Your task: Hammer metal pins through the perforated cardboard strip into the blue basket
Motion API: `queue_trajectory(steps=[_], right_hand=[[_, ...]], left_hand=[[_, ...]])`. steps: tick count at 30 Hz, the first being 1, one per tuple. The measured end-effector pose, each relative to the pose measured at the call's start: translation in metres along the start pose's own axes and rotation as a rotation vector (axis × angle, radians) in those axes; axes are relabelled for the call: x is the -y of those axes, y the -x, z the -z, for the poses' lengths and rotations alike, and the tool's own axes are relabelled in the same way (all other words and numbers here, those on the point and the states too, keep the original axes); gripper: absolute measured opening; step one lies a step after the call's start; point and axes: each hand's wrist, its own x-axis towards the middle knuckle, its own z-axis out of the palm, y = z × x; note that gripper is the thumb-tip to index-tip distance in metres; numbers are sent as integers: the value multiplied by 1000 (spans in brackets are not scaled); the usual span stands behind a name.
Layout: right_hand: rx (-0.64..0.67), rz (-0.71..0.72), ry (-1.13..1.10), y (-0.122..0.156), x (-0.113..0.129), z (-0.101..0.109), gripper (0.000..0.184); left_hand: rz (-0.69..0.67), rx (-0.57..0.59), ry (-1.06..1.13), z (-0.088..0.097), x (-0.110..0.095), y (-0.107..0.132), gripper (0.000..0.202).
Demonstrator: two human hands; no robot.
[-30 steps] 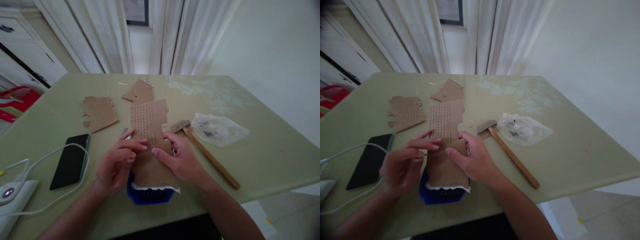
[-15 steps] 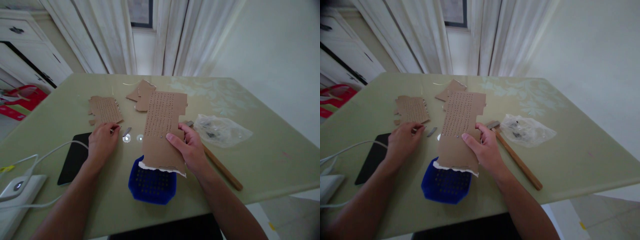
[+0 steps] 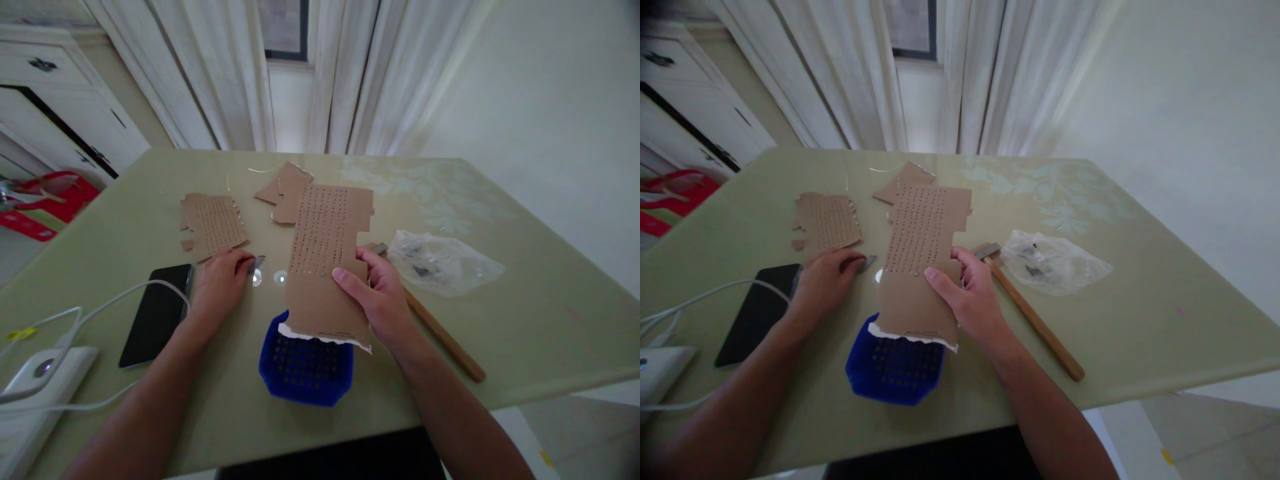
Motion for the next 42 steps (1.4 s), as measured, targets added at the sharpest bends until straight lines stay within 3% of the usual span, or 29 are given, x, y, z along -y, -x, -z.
queue_trajectory(steps=[12, 22, 25, 28, 33, 37, 42], right_hand=[[6, -14, 24, 1, 3, -2, 36], [13, -13, 14, 0, 3, -1, 35], [18, -11, -17, 1, 3, -1, 33], [49, -28, -91, 2, 3, -2, 34], [138, -77, -186, 4, 0, -1, 35], [211, -98, -194, 6, 1, 0, 36], [265, -96, -138, 9, 4, 0, 36]], left_hand=[[6, -45, 18, -1, -8, 1, 39], [-58, -106, 98, -7, -2, 1, 31], [-88, -189, 237, -2, -11, 5, 29], [-208, -258, 507, 7, -28, 15, 26], [-470, -148, 880, 13, -50, 37, 17], [-507, -62, 896, 16, -60, 46, 12], [-485, -63, 909, 23, -68, 47, 14]])
